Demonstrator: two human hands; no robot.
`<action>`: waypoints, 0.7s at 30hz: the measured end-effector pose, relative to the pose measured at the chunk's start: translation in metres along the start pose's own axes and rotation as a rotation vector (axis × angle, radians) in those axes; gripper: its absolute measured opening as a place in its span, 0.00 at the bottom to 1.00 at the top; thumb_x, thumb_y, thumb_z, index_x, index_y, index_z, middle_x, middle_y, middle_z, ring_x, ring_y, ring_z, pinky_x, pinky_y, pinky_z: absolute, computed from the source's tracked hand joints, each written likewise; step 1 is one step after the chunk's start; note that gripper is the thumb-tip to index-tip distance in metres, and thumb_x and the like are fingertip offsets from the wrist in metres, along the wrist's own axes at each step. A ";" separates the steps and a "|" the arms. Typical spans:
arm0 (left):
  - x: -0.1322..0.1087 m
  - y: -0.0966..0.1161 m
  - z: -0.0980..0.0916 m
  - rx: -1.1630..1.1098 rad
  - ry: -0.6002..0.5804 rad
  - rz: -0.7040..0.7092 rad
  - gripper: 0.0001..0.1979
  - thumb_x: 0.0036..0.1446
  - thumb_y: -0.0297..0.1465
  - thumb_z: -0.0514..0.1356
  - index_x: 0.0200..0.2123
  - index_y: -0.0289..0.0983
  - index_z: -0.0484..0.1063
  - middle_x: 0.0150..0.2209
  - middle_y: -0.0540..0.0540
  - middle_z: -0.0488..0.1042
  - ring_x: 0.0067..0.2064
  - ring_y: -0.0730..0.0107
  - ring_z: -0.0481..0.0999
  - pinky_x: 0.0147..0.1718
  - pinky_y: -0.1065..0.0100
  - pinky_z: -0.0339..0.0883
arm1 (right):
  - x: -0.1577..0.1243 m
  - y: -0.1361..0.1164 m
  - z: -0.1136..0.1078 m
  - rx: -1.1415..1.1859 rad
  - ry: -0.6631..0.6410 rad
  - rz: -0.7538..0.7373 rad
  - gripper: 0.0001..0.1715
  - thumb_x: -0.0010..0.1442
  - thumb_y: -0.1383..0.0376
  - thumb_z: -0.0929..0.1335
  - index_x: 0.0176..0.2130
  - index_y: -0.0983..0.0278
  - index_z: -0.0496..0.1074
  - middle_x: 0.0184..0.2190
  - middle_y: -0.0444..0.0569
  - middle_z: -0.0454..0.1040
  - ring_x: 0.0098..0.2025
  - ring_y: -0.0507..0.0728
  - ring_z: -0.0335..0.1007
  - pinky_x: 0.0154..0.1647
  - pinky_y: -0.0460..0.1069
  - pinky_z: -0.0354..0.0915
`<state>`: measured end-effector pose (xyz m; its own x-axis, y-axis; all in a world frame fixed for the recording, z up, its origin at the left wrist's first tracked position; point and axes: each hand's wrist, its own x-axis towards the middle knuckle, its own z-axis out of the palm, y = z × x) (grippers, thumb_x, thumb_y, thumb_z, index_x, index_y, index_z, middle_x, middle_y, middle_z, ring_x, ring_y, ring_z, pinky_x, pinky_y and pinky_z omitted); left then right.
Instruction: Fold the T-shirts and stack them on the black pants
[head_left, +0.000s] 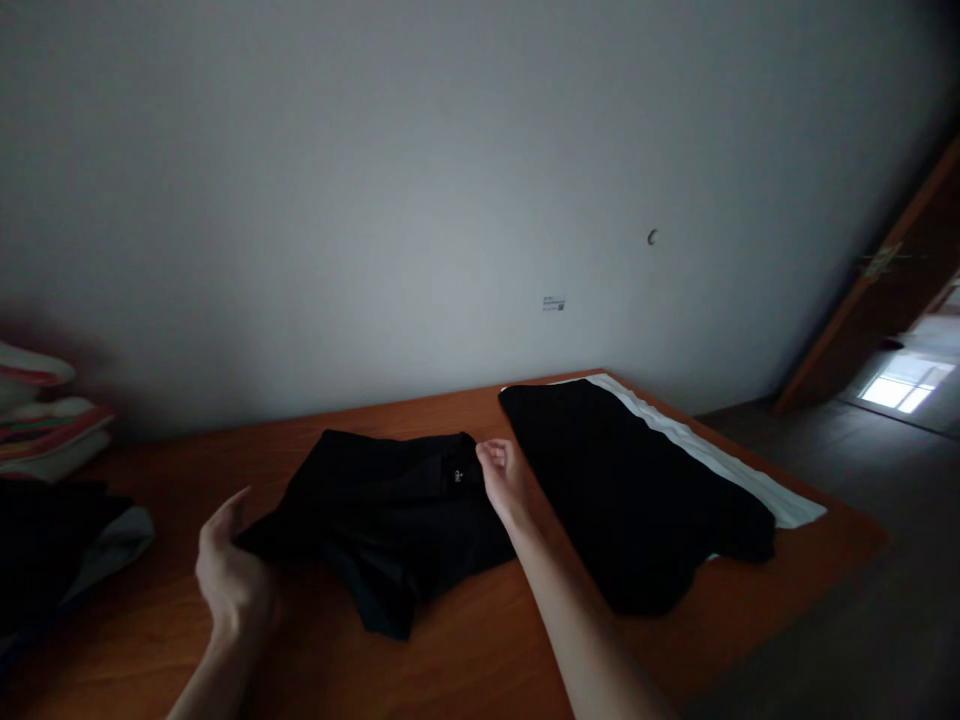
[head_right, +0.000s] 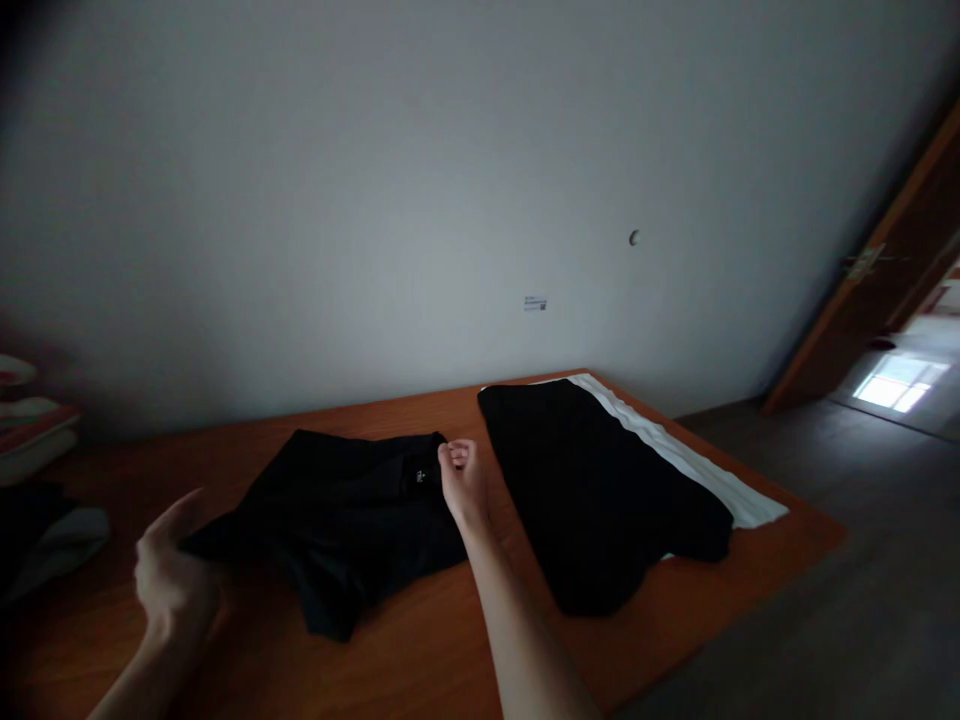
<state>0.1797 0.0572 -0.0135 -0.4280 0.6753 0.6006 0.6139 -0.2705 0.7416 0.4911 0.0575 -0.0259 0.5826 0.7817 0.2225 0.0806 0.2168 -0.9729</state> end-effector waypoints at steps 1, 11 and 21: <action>-0.002 0.004 -0.001 0.033 0.012 0.040 0.24 0.64 0.44 0.48 0.53 0.38 0.73 0.55 0.39 0.76 0.57 0.49 0.74 0.56 0.48 0.69 | -0.002 0.007 0.001 -0.124 -0.022 -0.060 0.14 0.53 0.56 0.71 0.37 0.60 0.70 0.37 0.51 0.77 0.42 0.60 0.74 0.46 0.53 0.68; -0.029 0.028 0.007 0.429 -0.639 0.320 0.34 0.57 0.54 0.57 0.62 0.45 0.68 0.49 0.41 0.80 0.52 0.46 0.75 0.51 0.47 0.66 | -0.018 0.001 -0.001 -0.365 -0.558 -0.180 0.18 0.61 0.59 0.69 0.48 0.65 0.78 0.49 0.57 0.80 0.53 0.63 0.76 0.56 0.56 0.66; -0.022 0.021 0.006 0.064 -0.518 0.341 0.20 0.62 0.50 0.55 0.37 0.46 0.83 0.38 0.46 0.82 0.40 0.59 0.79 0.44 0.58 0.68 | -0.030 -0.008 0.009 0.036 -0.681 -0.061 0.27 0.59 0.44 0.70 0.43 0.62 0.81 0.42 0.52 0.83 0.46 0.61 0.78 0.50 0.55 0.70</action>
<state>0.2065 0.0408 -0.0134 0.1669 0.8077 0.5654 0.7044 -0.4990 0.5048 0.4653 0.0373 -0.0241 -0.0617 0.9584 0.2786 0.0632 0.2823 -0.9572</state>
